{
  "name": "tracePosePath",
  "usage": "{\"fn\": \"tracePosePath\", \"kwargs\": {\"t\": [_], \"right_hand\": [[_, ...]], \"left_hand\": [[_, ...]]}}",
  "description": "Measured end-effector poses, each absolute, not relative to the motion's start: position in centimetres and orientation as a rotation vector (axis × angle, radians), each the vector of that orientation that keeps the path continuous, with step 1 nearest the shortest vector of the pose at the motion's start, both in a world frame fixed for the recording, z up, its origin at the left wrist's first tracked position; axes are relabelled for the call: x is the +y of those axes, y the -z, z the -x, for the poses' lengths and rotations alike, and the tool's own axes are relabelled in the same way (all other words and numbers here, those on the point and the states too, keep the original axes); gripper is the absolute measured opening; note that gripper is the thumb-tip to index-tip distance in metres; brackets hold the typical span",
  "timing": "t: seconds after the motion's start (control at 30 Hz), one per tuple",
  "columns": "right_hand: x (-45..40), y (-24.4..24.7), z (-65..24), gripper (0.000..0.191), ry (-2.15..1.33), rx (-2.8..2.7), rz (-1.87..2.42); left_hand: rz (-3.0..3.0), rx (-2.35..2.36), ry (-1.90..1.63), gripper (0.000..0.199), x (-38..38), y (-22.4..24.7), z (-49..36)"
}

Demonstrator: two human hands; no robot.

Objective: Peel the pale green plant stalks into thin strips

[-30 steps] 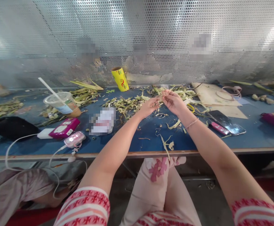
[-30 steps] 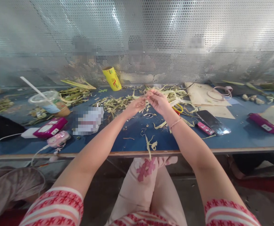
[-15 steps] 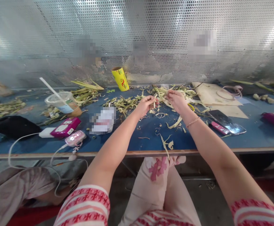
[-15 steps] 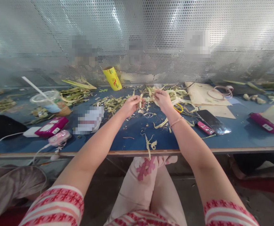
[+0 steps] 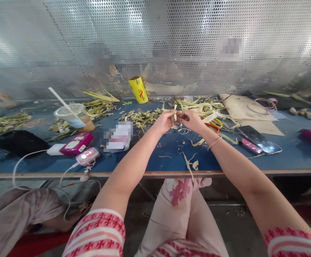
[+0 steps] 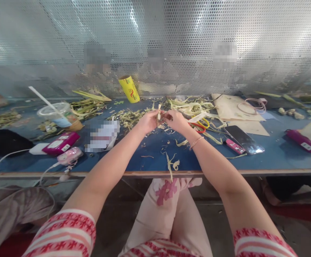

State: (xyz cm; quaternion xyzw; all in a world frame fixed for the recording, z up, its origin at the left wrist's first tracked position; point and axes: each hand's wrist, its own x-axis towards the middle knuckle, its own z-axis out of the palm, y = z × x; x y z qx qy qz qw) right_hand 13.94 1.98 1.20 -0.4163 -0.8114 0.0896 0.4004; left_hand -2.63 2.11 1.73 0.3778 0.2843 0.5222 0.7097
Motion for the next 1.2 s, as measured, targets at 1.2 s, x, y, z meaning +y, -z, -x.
{"fn": "tracePosePath", "kwargs": {"t": [1.2], "right_hand": [[1.5,-2.8,-14.7,0.016,0.071,-2.065,0.867]], "left_hand": [[-1.655,0.954,-1.178,0.014,1.7,-1.0,1.6]]}}
